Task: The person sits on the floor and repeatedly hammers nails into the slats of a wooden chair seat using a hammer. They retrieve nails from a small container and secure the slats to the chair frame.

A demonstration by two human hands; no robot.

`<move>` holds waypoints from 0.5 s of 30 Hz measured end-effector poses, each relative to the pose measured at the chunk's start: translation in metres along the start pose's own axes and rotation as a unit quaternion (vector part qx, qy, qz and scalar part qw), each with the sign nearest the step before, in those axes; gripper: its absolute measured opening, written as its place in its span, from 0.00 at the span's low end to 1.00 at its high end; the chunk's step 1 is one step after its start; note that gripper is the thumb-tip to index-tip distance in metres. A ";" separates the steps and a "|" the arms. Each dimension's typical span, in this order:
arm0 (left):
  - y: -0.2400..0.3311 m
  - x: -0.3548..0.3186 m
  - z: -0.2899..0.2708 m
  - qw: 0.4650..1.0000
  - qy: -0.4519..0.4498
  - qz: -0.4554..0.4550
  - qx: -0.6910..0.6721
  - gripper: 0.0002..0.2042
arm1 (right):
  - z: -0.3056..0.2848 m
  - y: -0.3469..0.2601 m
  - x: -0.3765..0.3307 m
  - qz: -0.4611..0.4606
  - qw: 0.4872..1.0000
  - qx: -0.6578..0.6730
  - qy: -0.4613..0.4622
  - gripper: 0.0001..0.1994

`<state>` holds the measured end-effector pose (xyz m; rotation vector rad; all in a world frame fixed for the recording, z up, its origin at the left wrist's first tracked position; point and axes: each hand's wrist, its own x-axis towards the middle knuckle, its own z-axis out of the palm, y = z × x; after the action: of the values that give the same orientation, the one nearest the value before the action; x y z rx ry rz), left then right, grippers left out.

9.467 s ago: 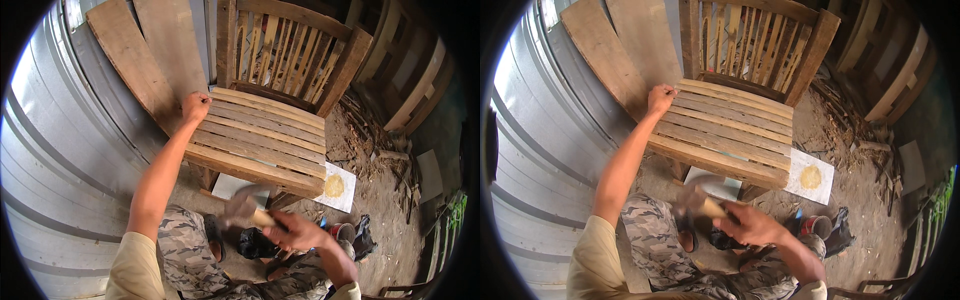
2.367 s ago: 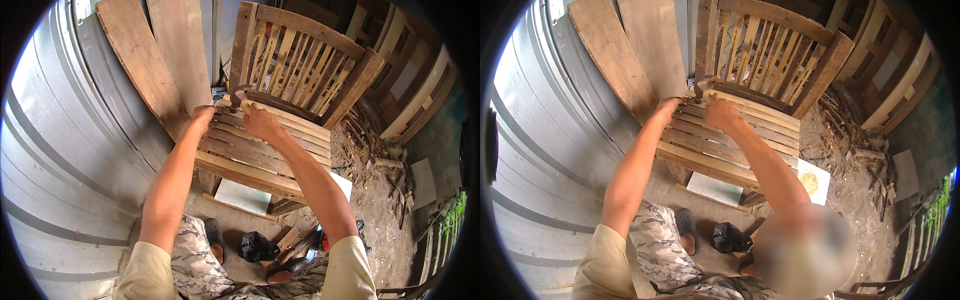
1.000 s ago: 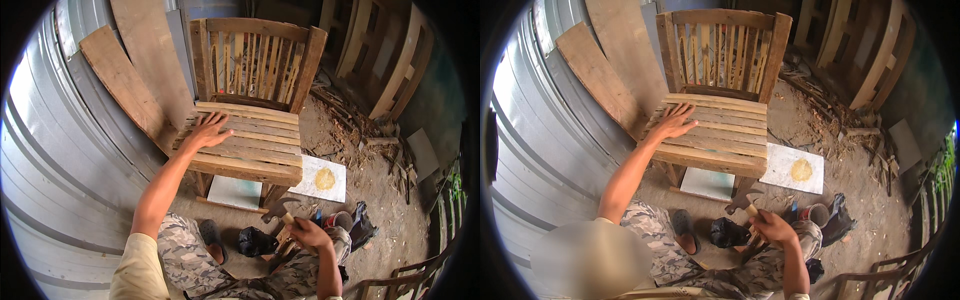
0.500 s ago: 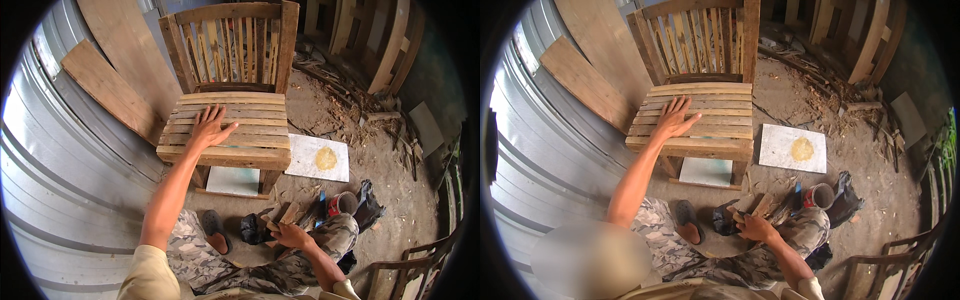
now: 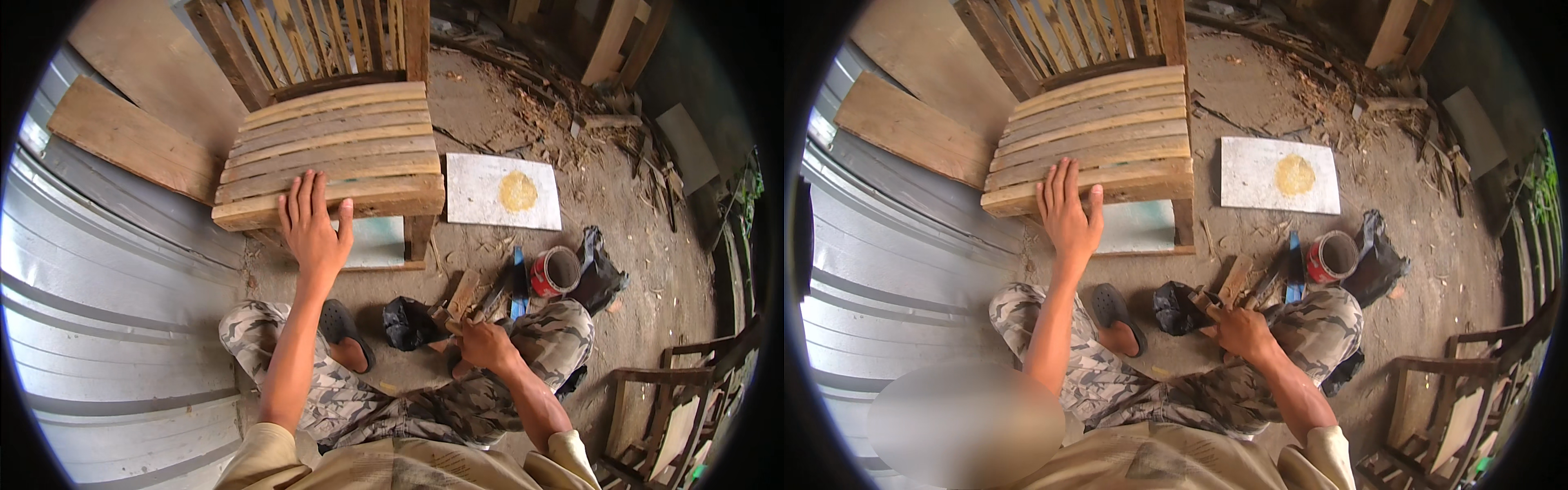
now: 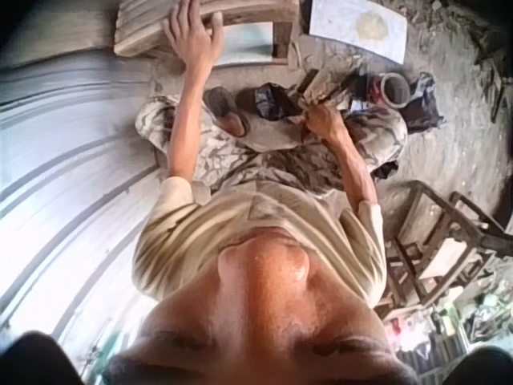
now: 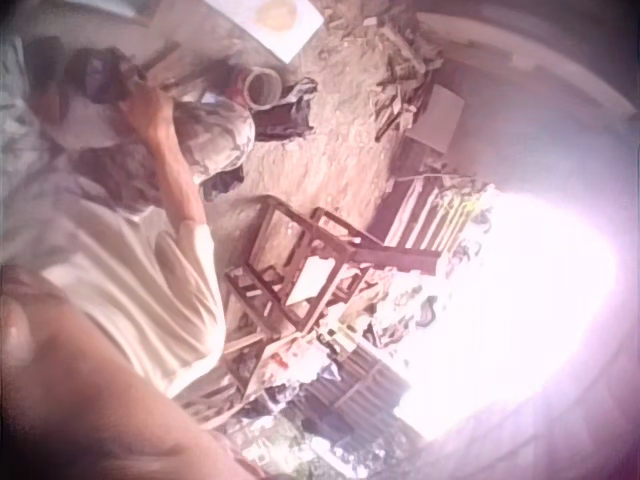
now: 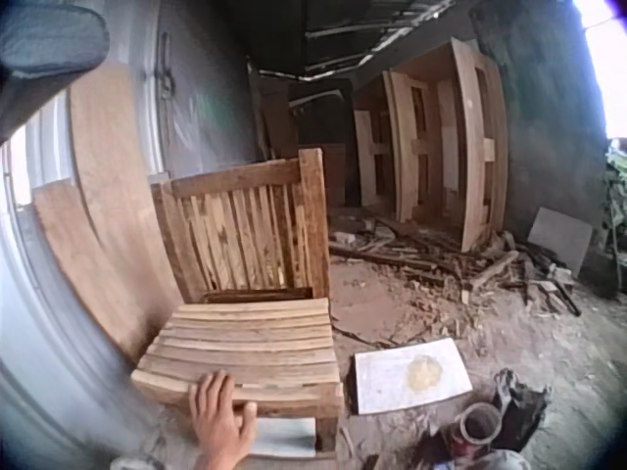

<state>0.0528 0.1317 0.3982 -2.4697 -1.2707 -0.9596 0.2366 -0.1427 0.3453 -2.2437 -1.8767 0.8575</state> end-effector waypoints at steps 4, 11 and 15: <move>0.023 -0.025 0.021 0.993 0.095 -0.050 -0.053 0.30 | 0.003 0.008 -0.004 0.019 0.998 -0.015 -0.062 0.17; 0.039 -0.124 0.093 0.980 0.027 -0.096 -0.171 0.26 | 0.041 0.039 -0.009 -0.008 0.999 -0.019 -0.027 0.26; 0.032 -0.241 0.172 0.901 -0.122 -0.305 -0.284 0.17 | 0.055 0.044 -0.012 0.006 0.999 -0.046 -0.027 0.22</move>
<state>0.0560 0.0321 0.1178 -2.7100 -2.2080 -1.3488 0.2487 -0.1793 0.2848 -2.3083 -1.9674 0.8583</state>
